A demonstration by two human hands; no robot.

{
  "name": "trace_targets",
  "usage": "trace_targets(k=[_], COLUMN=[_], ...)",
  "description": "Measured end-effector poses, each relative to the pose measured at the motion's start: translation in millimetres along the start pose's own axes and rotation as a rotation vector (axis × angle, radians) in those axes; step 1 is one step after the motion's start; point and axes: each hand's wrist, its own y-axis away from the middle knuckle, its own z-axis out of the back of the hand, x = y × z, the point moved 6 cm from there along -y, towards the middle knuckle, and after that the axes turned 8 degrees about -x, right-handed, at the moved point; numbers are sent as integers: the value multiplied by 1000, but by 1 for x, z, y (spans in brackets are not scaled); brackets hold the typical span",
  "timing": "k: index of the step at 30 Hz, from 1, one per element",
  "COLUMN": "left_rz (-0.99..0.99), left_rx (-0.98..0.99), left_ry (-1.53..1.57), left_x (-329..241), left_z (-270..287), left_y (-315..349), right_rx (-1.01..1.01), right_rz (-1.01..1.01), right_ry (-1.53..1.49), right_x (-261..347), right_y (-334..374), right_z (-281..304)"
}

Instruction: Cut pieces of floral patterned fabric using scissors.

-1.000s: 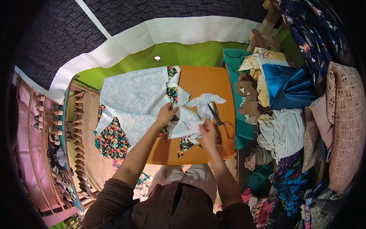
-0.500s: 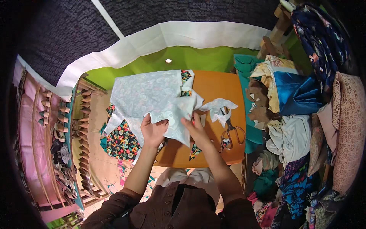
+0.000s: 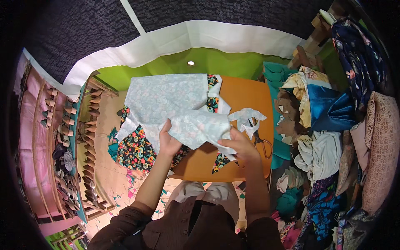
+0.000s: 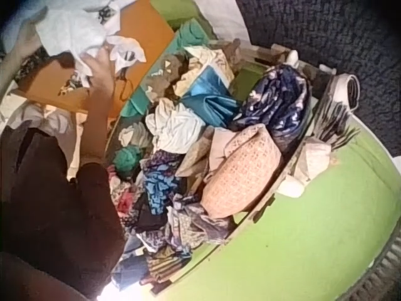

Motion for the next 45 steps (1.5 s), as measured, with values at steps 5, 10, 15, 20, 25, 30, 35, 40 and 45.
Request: trace_targets(k=[5, 10, 15, 20, 25, 30, 35, 40, 45], left_rz=[106, 121, 103, 380, 265, 157, 199, 237, 202], left_rx=[98, 52, 88, 148, -151, -139, -213, -220, -159], left_ry=[1, 11, -36, 152, -332, -290, -243, -242, -216], left_x=[29, 37, 49, 91, 97, 73, 83, 84, 81], left_z=[-30, -23, -28, 38, 32, 21, 19, 14, 8], left_y=[11, 13, 13, 10, -1, -4, 6, 16, 20], right_rx=[-104, -177, -271, -209, -255, -497, -907, -927, -899], right_rz=[-31, -11, -133, -154, -211, 33, 546, 221, 157], right_ry=[56, 54, 88, 186, 684, 404, 1603, 1608, 1438], right_x=[12, 2, -45, -58, -87, -78, -55, -70, -68], right_y=[16, 28, 35, 39, 42, 55, 68, 58, 54], right_z=[37, 54, 82, 57, 92, 141, 151, 163, 169])
